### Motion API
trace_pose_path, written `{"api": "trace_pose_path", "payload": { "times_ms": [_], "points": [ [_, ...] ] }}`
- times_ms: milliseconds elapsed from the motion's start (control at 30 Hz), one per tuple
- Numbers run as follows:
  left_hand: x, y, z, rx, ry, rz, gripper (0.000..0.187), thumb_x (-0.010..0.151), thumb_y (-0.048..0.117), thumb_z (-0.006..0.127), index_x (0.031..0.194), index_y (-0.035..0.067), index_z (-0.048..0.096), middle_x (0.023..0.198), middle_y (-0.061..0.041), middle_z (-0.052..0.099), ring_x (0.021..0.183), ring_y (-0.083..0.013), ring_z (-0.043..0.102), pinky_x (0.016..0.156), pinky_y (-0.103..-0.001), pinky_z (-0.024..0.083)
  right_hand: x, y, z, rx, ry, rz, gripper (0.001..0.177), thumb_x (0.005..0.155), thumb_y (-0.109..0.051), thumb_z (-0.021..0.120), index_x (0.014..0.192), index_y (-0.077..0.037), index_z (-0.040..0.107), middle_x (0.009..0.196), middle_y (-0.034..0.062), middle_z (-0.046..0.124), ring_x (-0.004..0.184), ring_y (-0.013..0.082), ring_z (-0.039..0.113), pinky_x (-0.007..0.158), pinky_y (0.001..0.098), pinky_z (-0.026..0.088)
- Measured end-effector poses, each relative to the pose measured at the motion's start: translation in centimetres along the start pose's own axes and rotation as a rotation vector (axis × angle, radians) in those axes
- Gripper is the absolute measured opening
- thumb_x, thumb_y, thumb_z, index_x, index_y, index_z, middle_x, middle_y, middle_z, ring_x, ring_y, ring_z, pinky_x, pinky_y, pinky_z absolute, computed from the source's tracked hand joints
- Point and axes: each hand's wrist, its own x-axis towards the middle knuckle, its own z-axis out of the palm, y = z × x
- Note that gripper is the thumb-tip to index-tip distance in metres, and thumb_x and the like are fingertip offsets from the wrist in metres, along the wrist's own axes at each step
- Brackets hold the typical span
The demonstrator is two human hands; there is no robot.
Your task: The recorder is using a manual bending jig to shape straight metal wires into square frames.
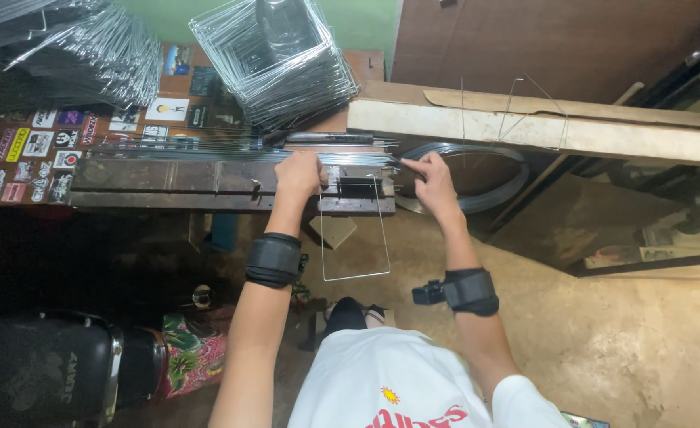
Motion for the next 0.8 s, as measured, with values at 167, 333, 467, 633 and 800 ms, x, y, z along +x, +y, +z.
{"api": "trace_pose_path", "payload": {
  "times_ms": [167, 333, 467, 633, 800],
  "points": [
    [-1.6, 0.4, -1.4, -0.152, -0.095, -0.064, 0.017, 0.088, 0.017, 0.066, 0.079, 0.021, 0.081, 0.072, 0.001, 0.078, 0.081, -0.0175, 0.078, 0.077, -0.035, 0.058, 5.2, -0.4, 1.7, 0.012, -0.038, -0.110, 0.037, 0.074, 0.010, 0.069, 0.107, -0.006, 0.076, 0.093, 0.0153, 0.068, 0.086, 0.0309, 0.066, 0.076, 0.0363, 0.052],
    [-2.7, 0.2, -1.8, -0.168, -0.040, -0.027, 0.007, 0.080, 0.017, 0.075, 0.081, 0.020, 0.081, 0.073, 0.001, 0.077, 0.082, -0.0185, 0.077, 0.077, -0.035, 0.057, 10.0, 2.1, 4.7, 0.024, -0.067, -0.245, 0.028, 0.073, 0.011, 0.068, 0.097, -0.003, 0.073, 0.089, 0.0161, 0.071, 0.083, 0.0311, 0.069, 0.076, 0.0370, 0.054],
    [-2.7, 0.2, -2.0, -0.158, -0.035, -0.012, 0.016, 0.067, 0.015, 0.085, 0.081, 0.022, 0.082, 0.080, 0.000, 0.077, 0.083, -0.0214, 0.075, 0.078, -0.038, 0.058, 13.3, 3.7, 6.3, 0.020, -0.114, -0.259, 0.025, 0.072, 0.012, 0.066, 0.093, -0.001, 0.072, 0.084, 0.0174, 0.070, 0.079, 0.0312, 0.070, 0.072, 0.0372, 0.055],
    [-2.2, -0.4, -1.5, -0.208, -0.102, -0.038, 0.014, 0.072, 0.015, 0.083, 0.083, 0.024, 0.082, 0.080, -0.001, 0.081, 0.084, -0.0205, 0.078, 0.080, -0.037, 0.060, 15.3, 5.0, 7.3, -0.005, -0.153, -0.216, 0.021, 0.073, 0.009, 0.068, 0.091, -0.001, 0.072, 0.082, 0.0178, 0.070, 0.076, 0.0301, 0.070, 0.071, 0.0369, 0.055],
    [-2.4, -0.2, -1.5, -0.178, -0.043, -0.014, 0.018, 0.068, 0.016, 0.086, 0.084, 0.024, 0.082, 0.083, -0.003, 0.078, 0.085, -0.0240, 0.076, 0.079, -0.040, 0.058, 15.4, 5.0, 7.3, -0.047, -0.172, -0.109, 0.012, 0.078, 0.001, 0.074, 0.089, -0.004, 0.074, 0.083, 0.0159, 0.072, 0.077, 0.0292, 0.071, 0.073, 0.0375, 0.056]
  ]
}}
